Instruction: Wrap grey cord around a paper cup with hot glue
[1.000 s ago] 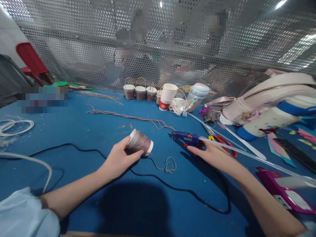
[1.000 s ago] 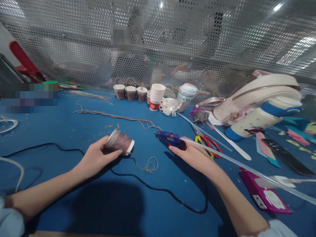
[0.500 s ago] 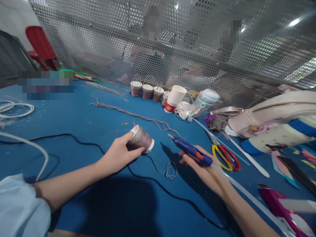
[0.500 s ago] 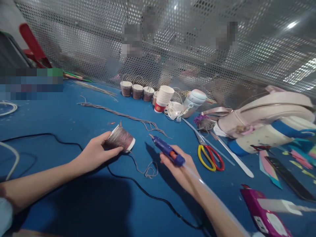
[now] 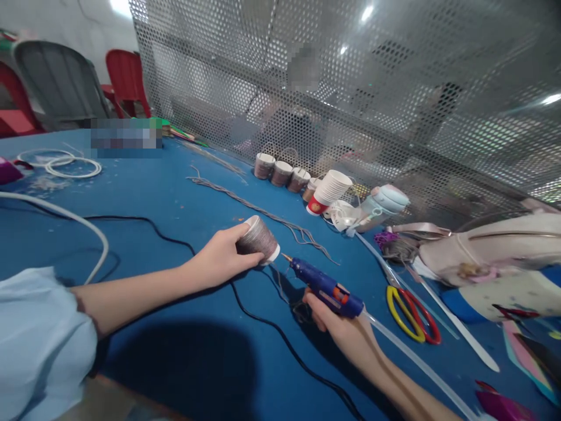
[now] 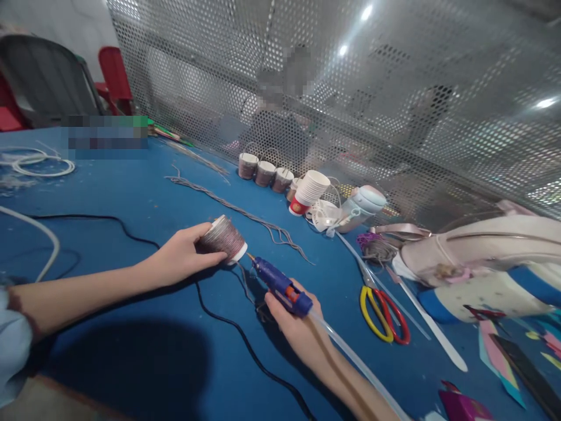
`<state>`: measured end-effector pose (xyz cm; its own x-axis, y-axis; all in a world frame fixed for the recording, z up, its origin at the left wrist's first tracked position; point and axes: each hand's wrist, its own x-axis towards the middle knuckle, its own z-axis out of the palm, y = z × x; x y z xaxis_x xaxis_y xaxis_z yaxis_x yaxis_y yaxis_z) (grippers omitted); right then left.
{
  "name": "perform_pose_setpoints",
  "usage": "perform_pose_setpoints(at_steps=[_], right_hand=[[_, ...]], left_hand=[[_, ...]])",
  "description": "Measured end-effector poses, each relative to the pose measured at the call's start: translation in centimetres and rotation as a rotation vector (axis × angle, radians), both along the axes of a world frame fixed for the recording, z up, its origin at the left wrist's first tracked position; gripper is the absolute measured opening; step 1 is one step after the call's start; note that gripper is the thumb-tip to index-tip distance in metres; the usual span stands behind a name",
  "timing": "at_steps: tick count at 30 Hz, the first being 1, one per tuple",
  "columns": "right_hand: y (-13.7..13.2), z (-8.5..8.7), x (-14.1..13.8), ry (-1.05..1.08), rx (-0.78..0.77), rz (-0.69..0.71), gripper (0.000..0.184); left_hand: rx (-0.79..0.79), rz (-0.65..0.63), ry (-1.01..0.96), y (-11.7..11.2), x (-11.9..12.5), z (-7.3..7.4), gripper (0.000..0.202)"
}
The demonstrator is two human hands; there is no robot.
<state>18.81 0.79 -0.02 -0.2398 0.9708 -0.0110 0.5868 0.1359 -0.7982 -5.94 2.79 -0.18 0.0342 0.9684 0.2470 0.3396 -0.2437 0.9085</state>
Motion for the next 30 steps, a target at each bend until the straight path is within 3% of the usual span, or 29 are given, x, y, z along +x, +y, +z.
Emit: perform_pose_setpoints(at_steps=[3,8,14,30], right_hand=[[-0.4,-0.3,0.0,0.012,-0.005,0.048,0.033],[-0.8,-0.3,-0.3,-0.061,0.117,0.108,0.028],[-1.1,-0.4,-0.4,-0.121,0.213,0.101,0.027],[-1.2,0.0,-1.0,-0.188,0.336,0.126,0.025]], left_hand=[[0.011,-0.015,0.007,0.0,0.0,-0.1,0.026],[0.026,-0.044,0.074,-0.1,0.0,-0.5,0.022],[0.03,-0.037,0.173,-0.2,0.0,-0.3,0.014],[0.022,-0.06,0.189,-0.2,0.1,-0.2,0.013]])
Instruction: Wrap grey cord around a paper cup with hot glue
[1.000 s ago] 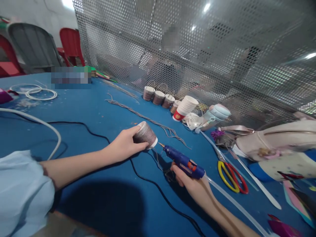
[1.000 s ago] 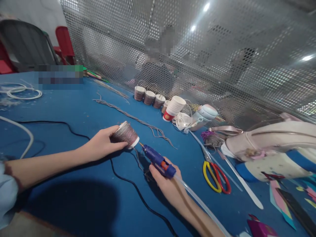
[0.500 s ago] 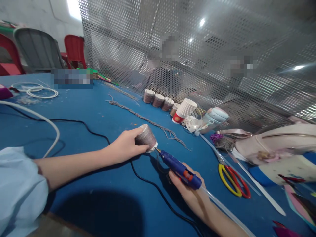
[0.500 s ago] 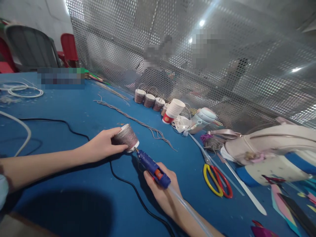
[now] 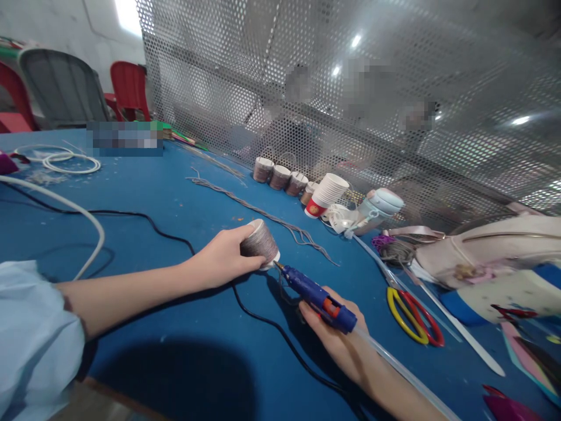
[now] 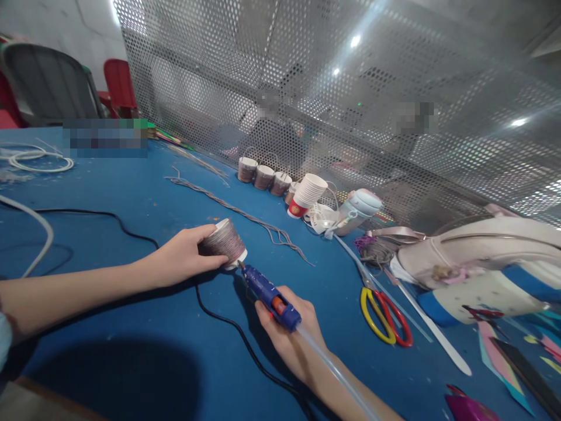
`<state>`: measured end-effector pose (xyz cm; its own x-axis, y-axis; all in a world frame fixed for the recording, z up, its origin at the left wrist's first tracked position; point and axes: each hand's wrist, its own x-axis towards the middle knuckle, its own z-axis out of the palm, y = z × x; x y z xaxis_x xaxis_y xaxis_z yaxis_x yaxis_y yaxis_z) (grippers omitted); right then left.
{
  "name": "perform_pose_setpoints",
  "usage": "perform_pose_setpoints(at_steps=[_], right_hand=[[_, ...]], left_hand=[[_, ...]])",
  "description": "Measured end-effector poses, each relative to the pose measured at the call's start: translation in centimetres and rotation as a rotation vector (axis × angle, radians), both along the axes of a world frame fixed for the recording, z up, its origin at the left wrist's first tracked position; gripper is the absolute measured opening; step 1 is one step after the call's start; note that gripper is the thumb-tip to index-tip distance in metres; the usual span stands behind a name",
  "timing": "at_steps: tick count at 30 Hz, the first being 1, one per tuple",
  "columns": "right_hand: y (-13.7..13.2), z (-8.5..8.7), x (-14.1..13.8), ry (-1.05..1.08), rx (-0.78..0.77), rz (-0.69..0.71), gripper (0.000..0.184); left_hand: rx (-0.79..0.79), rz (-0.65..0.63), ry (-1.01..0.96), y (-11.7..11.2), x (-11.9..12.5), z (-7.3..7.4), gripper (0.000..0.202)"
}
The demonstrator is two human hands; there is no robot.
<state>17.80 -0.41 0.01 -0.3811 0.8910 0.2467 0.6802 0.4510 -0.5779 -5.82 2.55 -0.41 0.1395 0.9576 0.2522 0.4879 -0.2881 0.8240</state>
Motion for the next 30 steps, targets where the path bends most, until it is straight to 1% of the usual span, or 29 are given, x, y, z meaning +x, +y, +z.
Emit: perform_pose_setpoints(at_steps=[4,8,14,18,21,23,27,30], right_hand=[[-0.12,-0.06,0.03,-0.025,0.052,0.034,0.021],[-0.11,0.02,0.14,-0.039,0.069,0.019,0.021],[0.07,-0.19,0.14,-0.035,0.133,0.058,0.016],[0.13,-0.35,0.14,-0.033,0.147,0.042,0.018],[0.01,-0.47,0.14,-0.029,0.164,0.074,0.018],[-0.06,-0.62,0.17,-0.02,0.166,0.081,0.017],[-0.16,-0.87,0.38,-0.008,0.147,0.041,0.015],[-0.3,-0.8,0.6,-0.014,0.113,0.077,0.017]], left_hand=[[0.016,0.0,0.005,-0.02,0.01,-0.05,0.014],[0.006,-0.003,0.004,0.02,-0.03,-0.1,0.015],[0.04,-0.006,0.021,0.07,-0.1,-0.27,0.017],[0.04,-0.003,0.03,-0.01,-0.11,-0.24,0.015],[0.021,-0.009,0.036,-0.09,-0.12,-0.17,0.013],[0.016,-0.015,0.035,-0.13,-0.12,-0.12,0.013],[0.03,-0.01,0.038,-0.14,-0.11,-0.02,0.013],[0.028,-0.019,0.034,-0.13,-0.09,0.04,0.013]])
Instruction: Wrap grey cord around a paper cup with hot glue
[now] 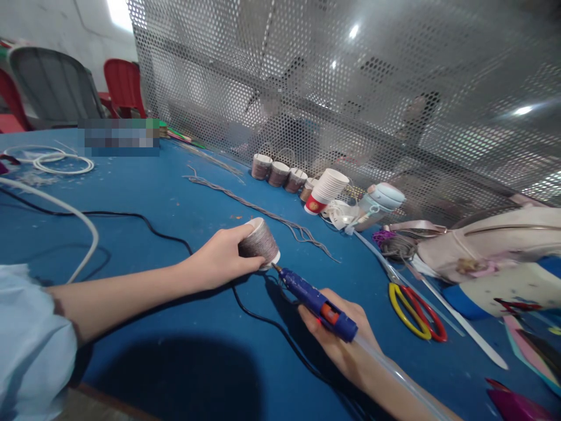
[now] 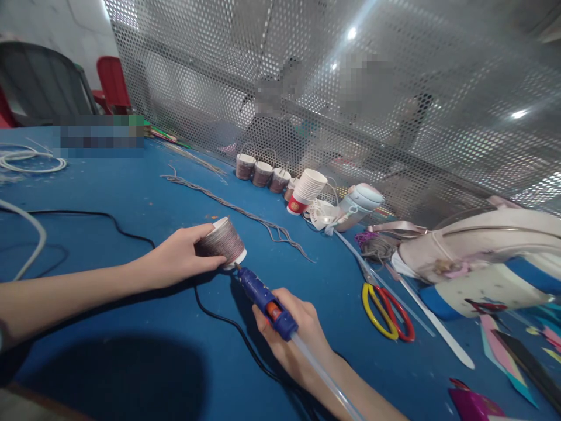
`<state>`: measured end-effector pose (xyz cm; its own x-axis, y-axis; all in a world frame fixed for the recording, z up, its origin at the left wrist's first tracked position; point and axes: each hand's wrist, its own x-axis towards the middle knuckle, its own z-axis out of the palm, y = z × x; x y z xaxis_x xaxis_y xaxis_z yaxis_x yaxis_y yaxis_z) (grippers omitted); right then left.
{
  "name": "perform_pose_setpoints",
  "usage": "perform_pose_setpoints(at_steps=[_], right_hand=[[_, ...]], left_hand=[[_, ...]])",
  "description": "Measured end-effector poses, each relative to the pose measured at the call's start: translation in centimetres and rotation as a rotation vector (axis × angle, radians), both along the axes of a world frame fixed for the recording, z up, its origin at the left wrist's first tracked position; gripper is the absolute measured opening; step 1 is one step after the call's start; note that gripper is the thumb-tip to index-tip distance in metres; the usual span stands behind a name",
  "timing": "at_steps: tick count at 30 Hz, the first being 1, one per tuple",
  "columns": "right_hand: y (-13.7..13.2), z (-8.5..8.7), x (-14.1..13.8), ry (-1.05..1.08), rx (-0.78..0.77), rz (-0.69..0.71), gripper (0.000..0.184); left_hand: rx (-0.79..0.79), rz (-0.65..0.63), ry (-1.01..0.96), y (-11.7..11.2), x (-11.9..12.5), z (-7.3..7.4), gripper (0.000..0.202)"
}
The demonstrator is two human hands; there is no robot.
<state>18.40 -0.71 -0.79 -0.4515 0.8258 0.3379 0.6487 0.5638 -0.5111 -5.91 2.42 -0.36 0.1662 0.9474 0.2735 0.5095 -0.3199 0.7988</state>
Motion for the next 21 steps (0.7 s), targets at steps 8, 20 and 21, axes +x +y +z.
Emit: perform_pose_setpoints(at_steps=[8,20,21], right_hand=[[0.2,1.2,0.0,-0.031,-0.057,-0.095,0.025],[-0.1,1.8,0.1,-0.005,-0.182,-0.15,0.028],[-0.2,1.8,0.2,-0.002,-0.184,-0.157,0.028]], left_hand=[[0.018,-0.028,0.012,0.0,-0.2,0.1,0.013],[-0.021,-0.092,-0.002,0.2,-0.4,0.1,0.015],[-0.019,-0.094,0.001,0.2,-0.4,0.1,0.015]])
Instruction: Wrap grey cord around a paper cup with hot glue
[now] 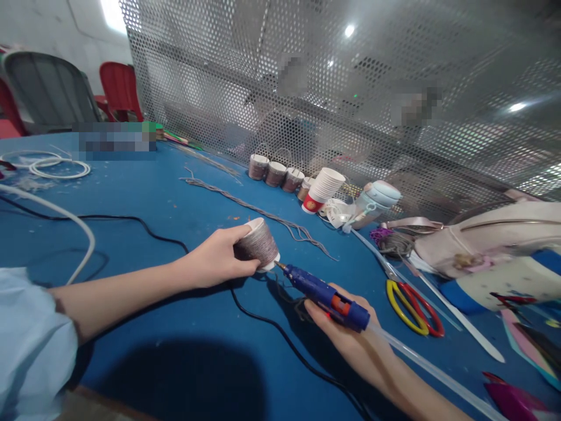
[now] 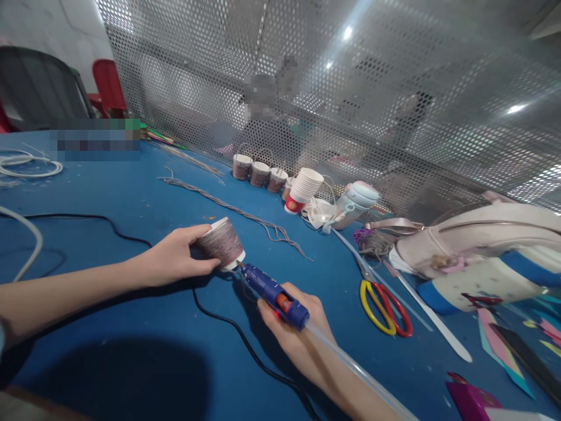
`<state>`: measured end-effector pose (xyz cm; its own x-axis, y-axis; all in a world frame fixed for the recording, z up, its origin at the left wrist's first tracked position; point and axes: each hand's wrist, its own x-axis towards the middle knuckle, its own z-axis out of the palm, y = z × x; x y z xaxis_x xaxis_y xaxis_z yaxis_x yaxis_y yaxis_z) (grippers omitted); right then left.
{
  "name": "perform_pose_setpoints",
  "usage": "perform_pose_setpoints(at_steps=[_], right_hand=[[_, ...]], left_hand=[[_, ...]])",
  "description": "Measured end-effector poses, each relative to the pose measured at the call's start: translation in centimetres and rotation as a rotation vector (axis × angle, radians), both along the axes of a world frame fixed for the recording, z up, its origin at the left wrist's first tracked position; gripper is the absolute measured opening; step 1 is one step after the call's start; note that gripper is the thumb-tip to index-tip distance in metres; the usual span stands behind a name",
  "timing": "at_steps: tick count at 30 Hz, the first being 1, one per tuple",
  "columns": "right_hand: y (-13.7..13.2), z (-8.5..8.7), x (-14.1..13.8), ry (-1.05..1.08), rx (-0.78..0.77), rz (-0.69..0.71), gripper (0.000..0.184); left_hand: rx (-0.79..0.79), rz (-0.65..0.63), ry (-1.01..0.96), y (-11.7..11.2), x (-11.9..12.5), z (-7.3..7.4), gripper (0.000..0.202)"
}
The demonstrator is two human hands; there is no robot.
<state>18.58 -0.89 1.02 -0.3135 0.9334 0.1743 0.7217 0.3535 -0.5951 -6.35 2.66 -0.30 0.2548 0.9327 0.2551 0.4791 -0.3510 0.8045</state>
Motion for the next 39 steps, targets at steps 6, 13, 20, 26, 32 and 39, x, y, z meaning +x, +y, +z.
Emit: perform_pose_setpoints(at_steps=[6,13,20,26,32,39], right_hand=[[0.0,0.6,0.0,0.039,-0.043,0.025,0.028],[-0.1,0.8,0.1,0.026,-0.077,0.04,0.027],[0.2,0.9,0.2,0.163,-0.143,0.0,0.028],[-0.1,1.3,-0.1,0.19,-0.164,-0.003,0.03],[0.4,1.4,0.3,0.184,-0.198,-0.037,0.027],[0.3,1.2,0.4,0.196,-0.22,-0.002,0.028]], left_hand=[[0.014,-0.045,-0.008,0.0,-0.3,0.0,0.016],[0.024,-0.083,-0.026,0.1,-0.4,0.0,0.018],[0.018,-0.111,-0.038,0.1,-0.5,0.2,0.023],[0.006,-0.116,-0.027,0.2,-0.6,0.1,0.024],[0.034,-0.146,-0.061,0.3,-0.7,-0.1,0.021],[0.038,-0.168,-0.074,0.2,-0.7,0.0,0.023]])
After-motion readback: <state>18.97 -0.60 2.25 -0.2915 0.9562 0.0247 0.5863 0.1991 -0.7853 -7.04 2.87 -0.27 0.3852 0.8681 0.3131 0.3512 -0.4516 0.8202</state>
